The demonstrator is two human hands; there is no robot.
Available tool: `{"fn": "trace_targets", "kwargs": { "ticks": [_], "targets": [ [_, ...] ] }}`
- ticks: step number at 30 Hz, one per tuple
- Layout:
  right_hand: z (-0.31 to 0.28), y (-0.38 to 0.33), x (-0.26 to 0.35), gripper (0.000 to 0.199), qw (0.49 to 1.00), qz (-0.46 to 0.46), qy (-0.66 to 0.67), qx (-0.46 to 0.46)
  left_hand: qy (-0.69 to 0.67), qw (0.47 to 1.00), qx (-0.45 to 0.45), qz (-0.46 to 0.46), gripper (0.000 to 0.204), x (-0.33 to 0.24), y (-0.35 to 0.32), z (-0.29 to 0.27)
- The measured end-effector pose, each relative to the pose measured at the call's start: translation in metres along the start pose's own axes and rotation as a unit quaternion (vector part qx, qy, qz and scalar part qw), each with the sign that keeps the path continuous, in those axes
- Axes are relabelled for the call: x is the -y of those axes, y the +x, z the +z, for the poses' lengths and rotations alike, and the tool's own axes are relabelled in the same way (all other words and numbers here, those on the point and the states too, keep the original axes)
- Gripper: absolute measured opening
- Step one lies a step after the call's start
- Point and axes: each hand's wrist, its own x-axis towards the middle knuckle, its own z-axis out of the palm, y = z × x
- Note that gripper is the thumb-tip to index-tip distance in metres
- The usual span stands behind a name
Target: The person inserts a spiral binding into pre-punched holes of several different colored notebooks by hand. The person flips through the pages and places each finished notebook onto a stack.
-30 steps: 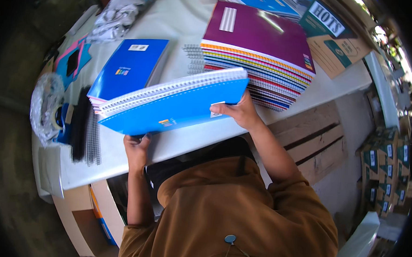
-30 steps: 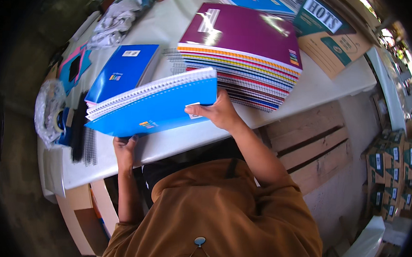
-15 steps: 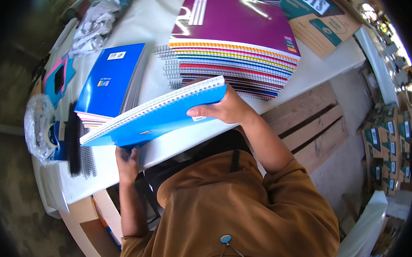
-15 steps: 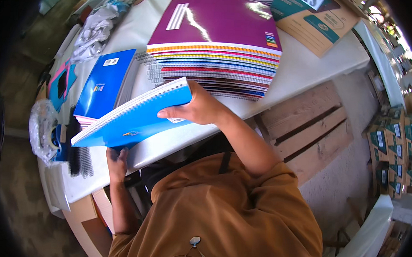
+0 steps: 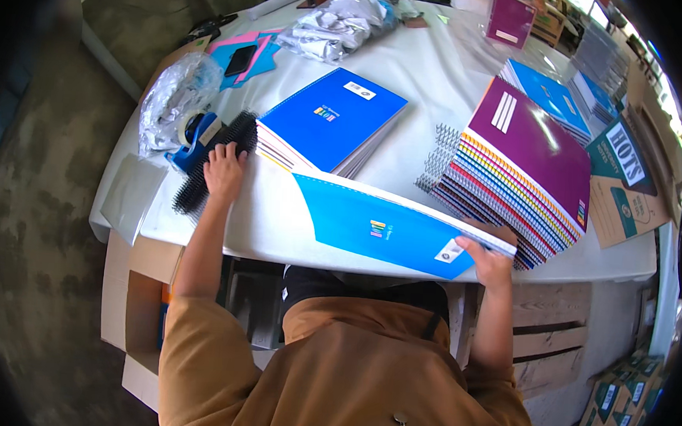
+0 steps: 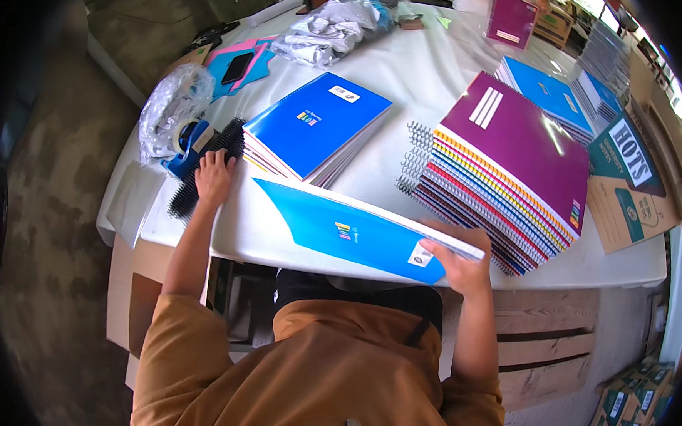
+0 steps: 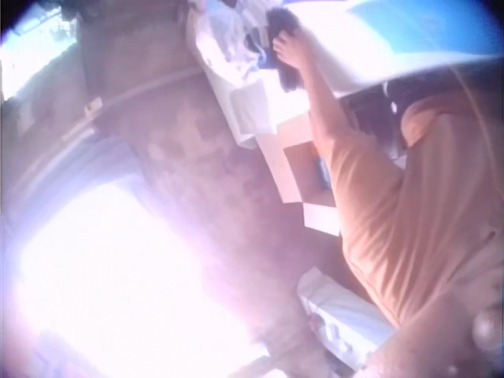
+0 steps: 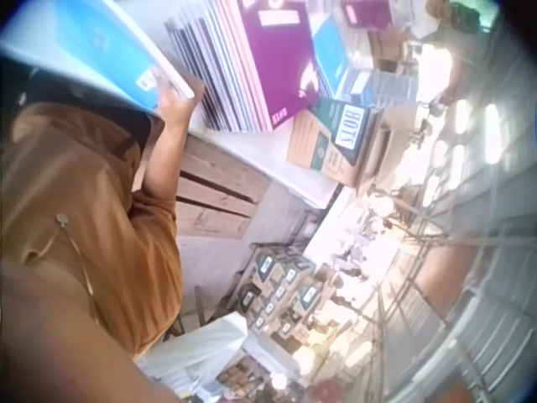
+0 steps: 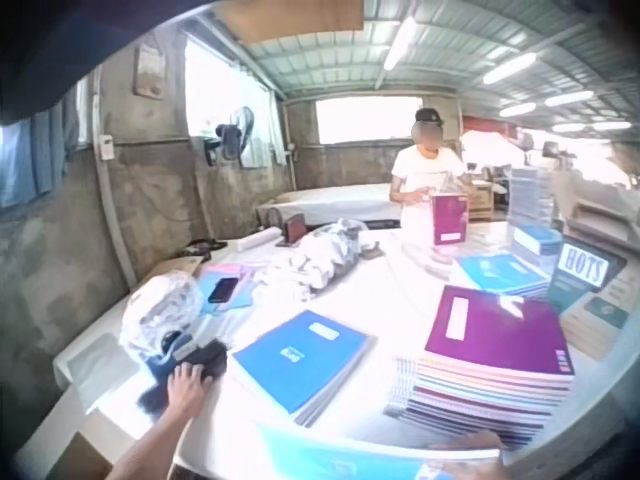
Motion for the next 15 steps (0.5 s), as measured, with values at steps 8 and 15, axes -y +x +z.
{"fn": "trace_targets", "kwargs": {
  "ticks": [8,15],
  "targets": [
    [-0.003,-0.011,-0.002,0.018,0.998,0.024,0.052,-0.016,0.047,0.993,-0.008,-0.109,0.032,0.024,0.038,0.017],
    [-0.002,-0.013,-0.002,0.019,0.999,-0.004,0.039,-0.02,-0.062,0.992,0.062,-0.093,0.035,0.009,0.035,0.015]
  ]
}}
